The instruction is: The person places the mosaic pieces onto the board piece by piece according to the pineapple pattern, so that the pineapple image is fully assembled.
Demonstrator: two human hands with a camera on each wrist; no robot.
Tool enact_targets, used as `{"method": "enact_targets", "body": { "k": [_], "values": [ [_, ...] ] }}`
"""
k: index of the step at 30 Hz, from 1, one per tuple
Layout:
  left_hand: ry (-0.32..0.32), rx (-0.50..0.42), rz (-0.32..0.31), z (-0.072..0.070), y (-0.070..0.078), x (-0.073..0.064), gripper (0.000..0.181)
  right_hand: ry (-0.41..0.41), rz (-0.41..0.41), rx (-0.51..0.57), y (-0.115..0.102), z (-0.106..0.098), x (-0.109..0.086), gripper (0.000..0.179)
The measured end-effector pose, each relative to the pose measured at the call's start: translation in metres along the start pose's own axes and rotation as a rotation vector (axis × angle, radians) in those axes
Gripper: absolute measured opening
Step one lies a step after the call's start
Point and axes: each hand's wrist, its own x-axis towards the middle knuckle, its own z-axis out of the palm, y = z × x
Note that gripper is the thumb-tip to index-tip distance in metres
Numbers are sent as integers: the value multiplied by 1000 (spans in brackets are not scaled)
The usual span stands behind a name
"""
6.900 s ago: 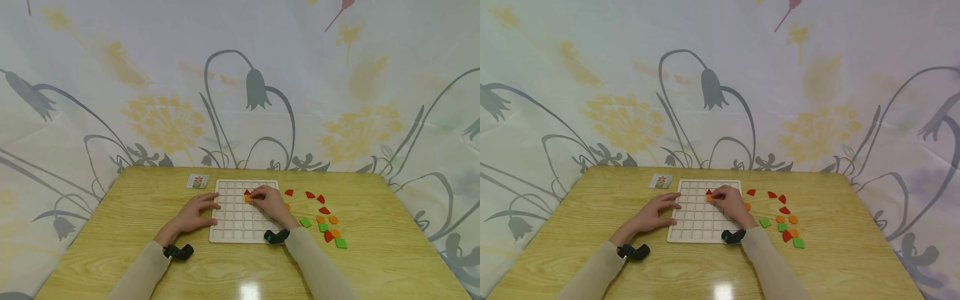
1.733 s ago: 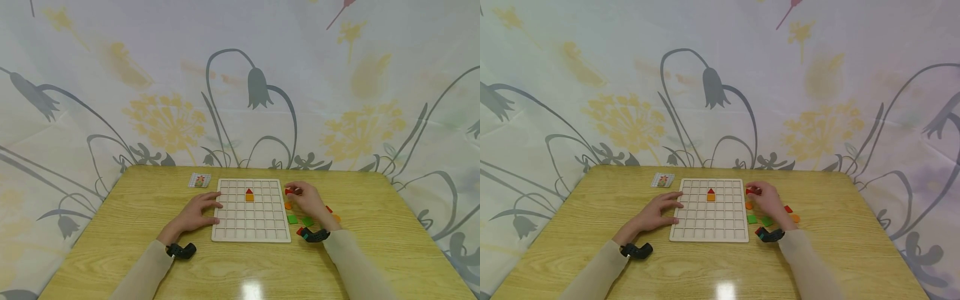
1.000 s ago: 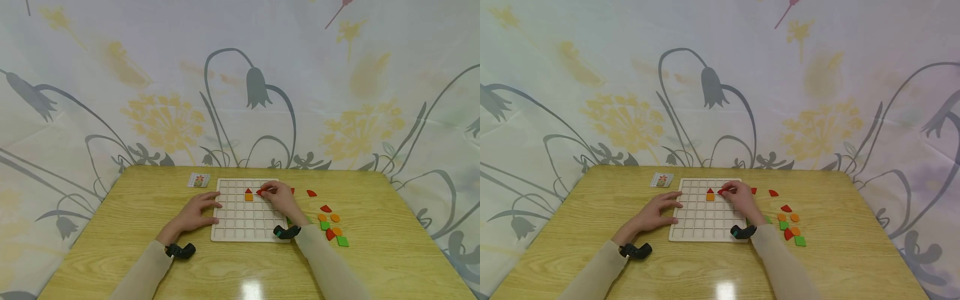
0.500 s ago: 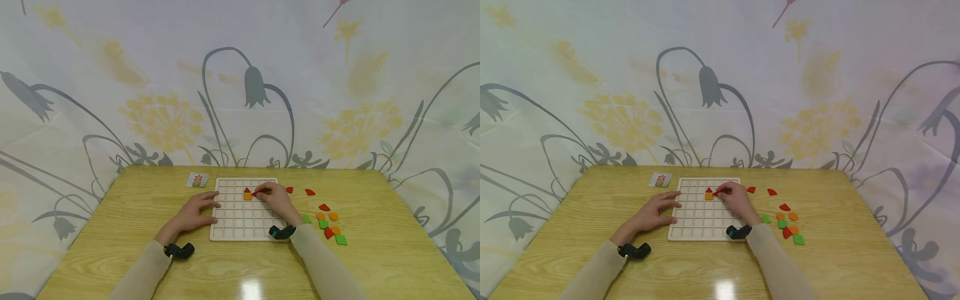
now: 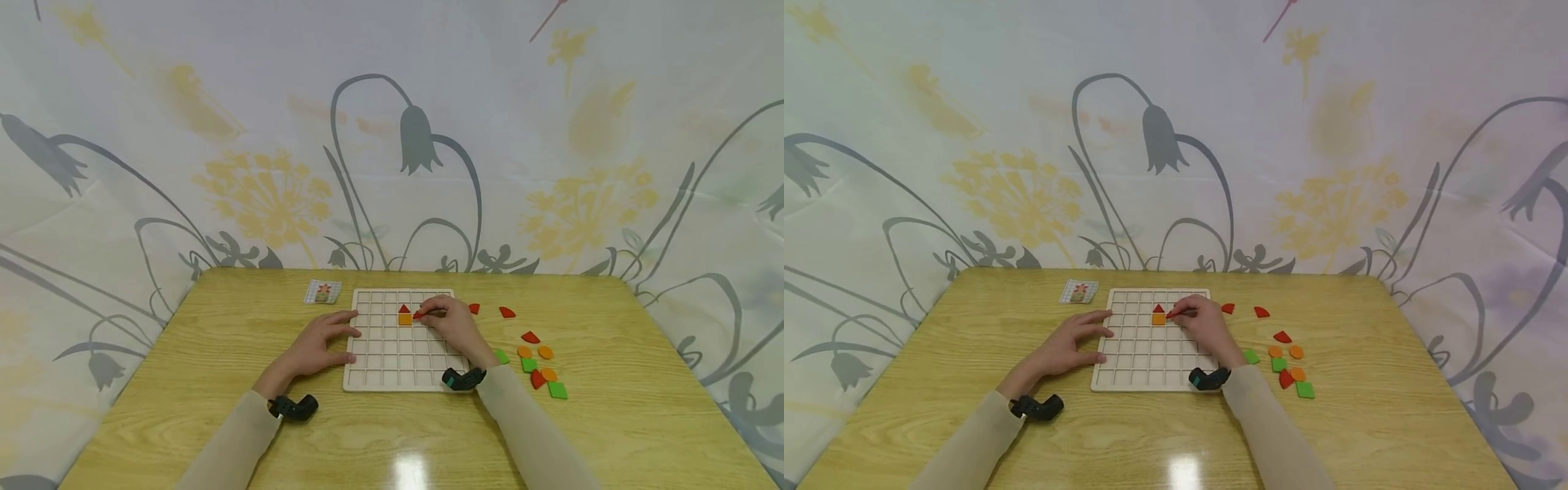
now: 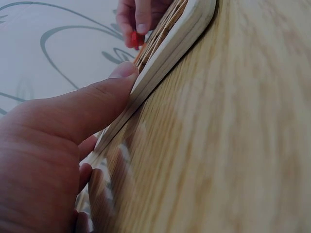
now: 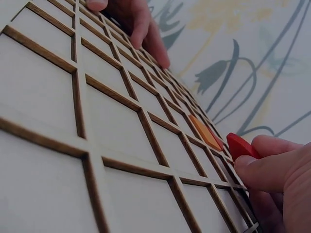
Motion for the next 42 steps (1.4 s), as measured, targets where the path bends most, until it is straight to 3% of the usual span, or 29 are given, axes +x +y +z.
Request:
{"method": "enact_targets", "body": {
  "k": [9, 20, 26, 42],
  "values": [
    [0, 7, -7, -2, 1, 1, 38, -8, -37, -28, 4, 0, 1, 11],
    [-4, 8, -10, 0, -2, 1, 39, -2, -14, -19, 4, 1, 0, 10],
    [-6, 1, -15, 0, -3, 1, 40, 7, -58, -31, 4, 0, 0, 9],
    [4, 3, -1, 2, -3, 0, 39, -22, -82, -122, 9, 3, 2, 13]
  ]
}}
